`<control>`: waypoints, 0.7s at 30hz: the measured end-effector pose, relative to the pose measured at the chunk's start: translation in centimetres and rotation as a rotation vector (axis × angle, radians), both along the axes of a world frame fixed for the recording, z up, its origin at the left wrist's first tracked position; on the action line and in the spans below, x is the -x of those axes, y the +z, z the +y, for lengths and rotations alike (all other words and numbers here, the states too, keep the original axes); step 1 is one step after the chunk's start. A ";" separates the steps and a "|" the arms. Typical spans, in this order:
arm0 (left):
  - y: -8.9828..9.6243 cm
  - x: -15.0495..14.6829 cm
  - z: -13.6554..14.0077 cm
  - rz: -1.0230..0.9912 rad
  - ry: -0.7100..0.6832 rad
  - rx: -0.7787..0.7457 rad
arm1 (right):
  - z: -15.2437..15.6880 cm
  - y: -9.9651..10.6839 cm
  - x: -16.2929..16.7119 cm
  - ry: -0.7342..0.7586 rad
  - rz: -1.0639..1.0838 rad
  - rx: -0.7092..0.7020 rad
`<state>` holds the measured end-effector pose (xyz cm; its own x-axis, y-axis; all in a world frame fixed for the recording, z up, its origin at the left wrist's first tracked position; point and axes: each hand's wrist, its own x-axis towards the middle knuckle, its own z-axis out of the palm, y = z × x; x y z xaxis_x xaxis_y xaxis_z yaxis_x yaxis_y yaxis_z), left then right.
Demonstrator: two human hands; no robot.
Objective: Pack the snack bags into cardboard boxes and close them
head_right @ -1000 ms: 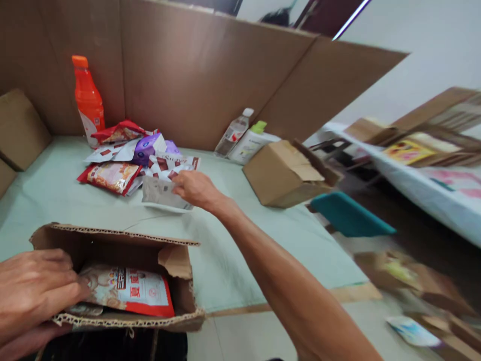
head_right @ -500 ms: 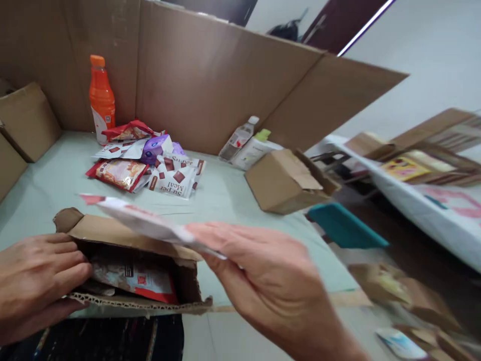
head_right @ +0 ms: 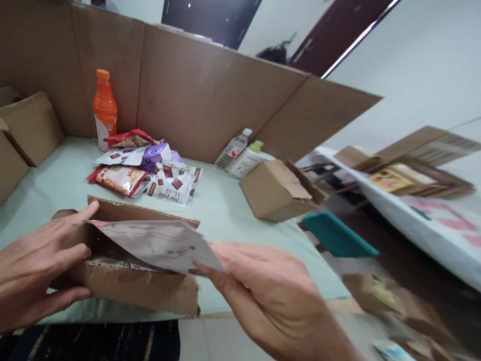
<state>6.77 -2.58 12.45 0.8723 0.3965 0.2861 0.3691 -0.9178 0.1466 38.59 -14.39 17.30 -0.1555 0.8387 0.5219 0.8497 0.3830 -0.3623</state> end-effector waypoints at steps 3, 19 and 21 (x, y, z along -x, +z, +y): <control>0.1 0.2 0.1 -0.014 0.001 0.021 | 1.8 0.8 0.7 0.025 -0.018 0.001; -0.4 0.7 0.4 -0.045 -0.029 0.066 | 7.0 -3.3 3.2 0.286 -0.123 0.731; -0.6 0.7 0.6 -0.022 -0.021 0.057 | 7.7 -3.5 3.1 0.356 -0.101 0.838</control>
